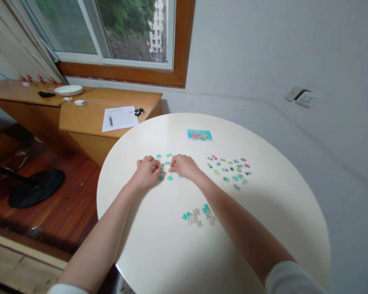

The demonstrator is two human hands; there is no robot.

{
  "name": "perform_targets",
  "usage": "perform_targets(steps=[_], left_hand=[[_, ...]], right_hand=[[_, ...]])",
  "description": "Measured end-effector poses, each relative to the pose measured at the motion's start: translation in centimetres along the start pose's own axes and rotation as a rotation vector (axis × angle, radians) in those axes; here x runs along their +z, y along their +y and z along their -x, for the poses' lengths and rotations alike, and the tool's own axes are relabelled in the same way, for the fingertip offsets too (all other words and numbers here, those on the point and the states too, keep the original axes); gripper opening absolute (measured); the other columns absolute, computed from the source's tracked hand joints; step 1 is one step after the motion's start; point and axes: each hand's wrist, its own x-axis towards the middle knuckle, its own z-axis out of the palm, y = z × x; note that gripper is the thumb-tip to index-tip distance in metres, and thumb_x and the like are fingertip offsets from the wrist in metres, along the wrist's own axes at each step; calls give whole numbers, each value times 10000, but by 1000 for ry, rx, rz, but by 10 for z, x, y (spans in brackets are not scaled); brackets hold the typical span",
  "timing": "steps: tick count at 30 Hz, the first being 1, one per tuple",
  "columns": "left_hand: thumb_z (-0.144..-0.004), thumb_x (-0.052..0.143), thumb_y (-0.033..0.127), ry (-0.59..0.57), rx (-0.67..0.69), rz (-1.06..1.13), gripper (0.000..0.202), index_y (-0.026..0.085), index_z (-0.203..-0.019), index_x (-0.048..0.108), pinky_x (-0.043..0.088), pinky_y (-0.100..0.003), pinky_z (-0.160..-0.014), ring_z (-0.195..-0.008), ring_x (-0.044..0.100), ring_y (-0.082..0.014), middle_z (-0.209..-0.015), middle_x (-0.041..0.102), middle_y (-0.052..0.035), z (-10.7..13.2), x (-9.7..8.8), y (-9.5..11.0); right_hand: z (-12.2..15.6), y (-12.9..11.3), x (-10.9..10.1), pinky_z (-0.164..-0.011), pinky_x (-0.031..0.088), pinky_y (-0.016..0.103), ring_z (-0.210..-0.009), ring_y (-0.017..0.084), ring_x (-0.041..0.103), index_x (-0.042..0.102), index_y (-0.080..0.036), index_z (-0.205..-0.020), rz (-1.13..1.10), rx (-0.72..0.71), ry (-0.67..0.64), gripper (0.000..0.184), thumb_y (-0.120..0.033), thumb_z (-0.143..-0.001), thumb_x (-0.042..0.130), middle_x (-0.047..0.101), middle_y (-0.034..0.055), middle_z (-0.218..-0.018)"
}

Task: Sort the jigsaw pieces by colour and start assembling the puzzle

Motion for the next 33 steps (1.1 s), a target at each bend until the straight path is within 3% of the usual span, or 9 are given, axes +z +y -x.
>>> perform_targets(steps=[4,9,16,24,33], left_hand=[[-744,441,202,19,-3,-9,147,170,-653,552,347,-425,-850,-917,546,-247,-834,573,-60,-2,4,-3],[-739,445,217,51,-12,-3,149,171,-650,555,354,-421,-853,-875,555,-237,-812,568,-48,-3,1,-2],[-743,435,212,92,42,52,147,176,-642,534,378,-388,-837,-760,544,-185,-794,573,-27,2,-2,5],[-725,427,231,101,180,167,140,182,-630,518,402,-324,-714,-691,516,-166,-706,537,-15,7,2,20],[-717,420,282,89,190,197,170,189,-606,509,396,-298,-644,-645,506,-159,-685,545,-17,6,4,17]], right_hand=[[3,2,0,-727,409,261,-825,163,642,699,-218,-793,6,-30,32,83,-278,-744,727,729,20,-870],[24,14,-6,-640,385,237,-704,131,614,695,-183,-787,-118,-70,77,69,-243,-797,664,705,29,-778],[87,37,-17,-593,368,208,-620,95,554,671,-143,-720,-286,-232,-155,67,-113,-758,624,627,-4,-661],[118,50,-9,-745,413,253,-820,154,587,676,-140,-882,-119,-329,-267,155,-160,-732,710,653,60,-919],[126,43,-14,-795,388,276,-855,166,581,666,-156,-858,-3,-332,-313,124,-218,-761,711,641,54,-955]])
